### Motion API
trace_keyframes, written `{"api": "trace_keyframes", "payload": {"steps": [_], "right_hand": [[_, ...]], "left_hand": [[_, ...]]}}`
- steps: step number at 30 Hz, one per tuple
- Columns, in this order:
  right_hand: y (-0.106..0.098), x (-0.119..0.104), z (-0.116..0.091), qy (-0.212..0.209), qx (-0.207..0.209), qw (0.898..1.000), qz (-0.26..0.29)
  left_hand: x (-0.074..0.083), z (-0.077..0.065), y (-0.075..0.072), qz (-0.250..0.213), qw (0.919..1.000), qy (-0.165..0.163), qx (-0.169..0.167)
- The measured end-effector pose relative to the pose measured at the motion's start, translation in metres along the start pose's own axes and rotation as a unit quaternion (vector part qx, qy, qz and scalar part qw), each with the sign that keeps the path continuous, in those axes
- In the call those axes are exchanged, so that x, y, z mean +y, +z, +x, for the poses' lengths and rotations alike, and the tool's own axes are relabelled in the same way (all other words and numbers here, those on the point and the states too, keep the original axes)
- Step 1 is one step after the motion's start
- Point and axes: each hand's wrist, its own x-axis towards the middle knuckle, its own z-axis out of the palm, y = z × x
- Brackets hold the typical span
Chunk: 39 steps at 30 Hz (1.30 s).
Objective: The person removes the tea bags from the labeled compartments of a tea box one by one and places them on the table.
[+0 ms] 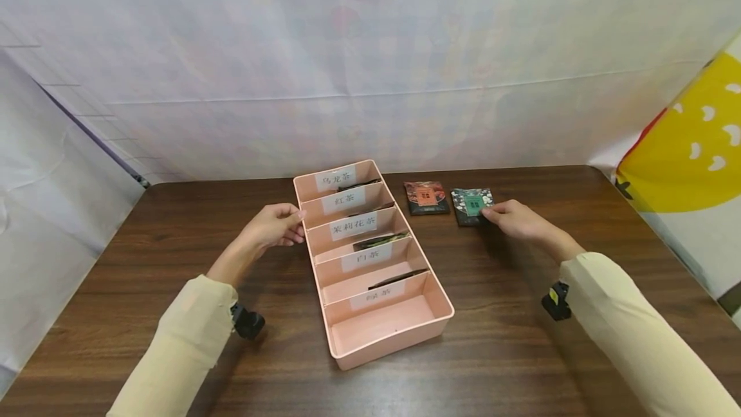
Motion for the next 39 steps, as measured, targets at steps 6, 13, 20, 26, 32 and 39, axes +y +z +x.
{"api": "trace_keyframes", "payload": {"steps": [6,13,20,26,32,39], "right_hand": [[-0.002,-0.004,0.006,0.003,-0.004,1.0,0.011],[-0.005,-0.001,0.015,0.009,-0.004,1.0,0.008],[-0.007,0.0,0.021,0.012,-0.002,1.0,0.005],[-0.007,0.001,0.023,0.013,0.003,1.0,-0.001],[-0.006,0.002,0.023,0.006,0.005,1.0,-0.001],[-0.006,0.002,0.023,0.007,0.005,1.0,-0.004]], "left_hand": [[-0.001,0.001,0.0,0.002,1.0,-0.002,0.001],[-0.001,0.002,0.001,0.001,1.0,0.0,0.0],[0.0,0.001,0.001,0.0,1.0,-0.002,0.002],[0.0,0.001,0.001,-0.001,1.0,0.0,0.002],[0.001,0.001,0.0,0.001,1.0,-0.001,0.001],[0.001,0.001,0.0,0.004,1.0,-0.002,0.002]]}}
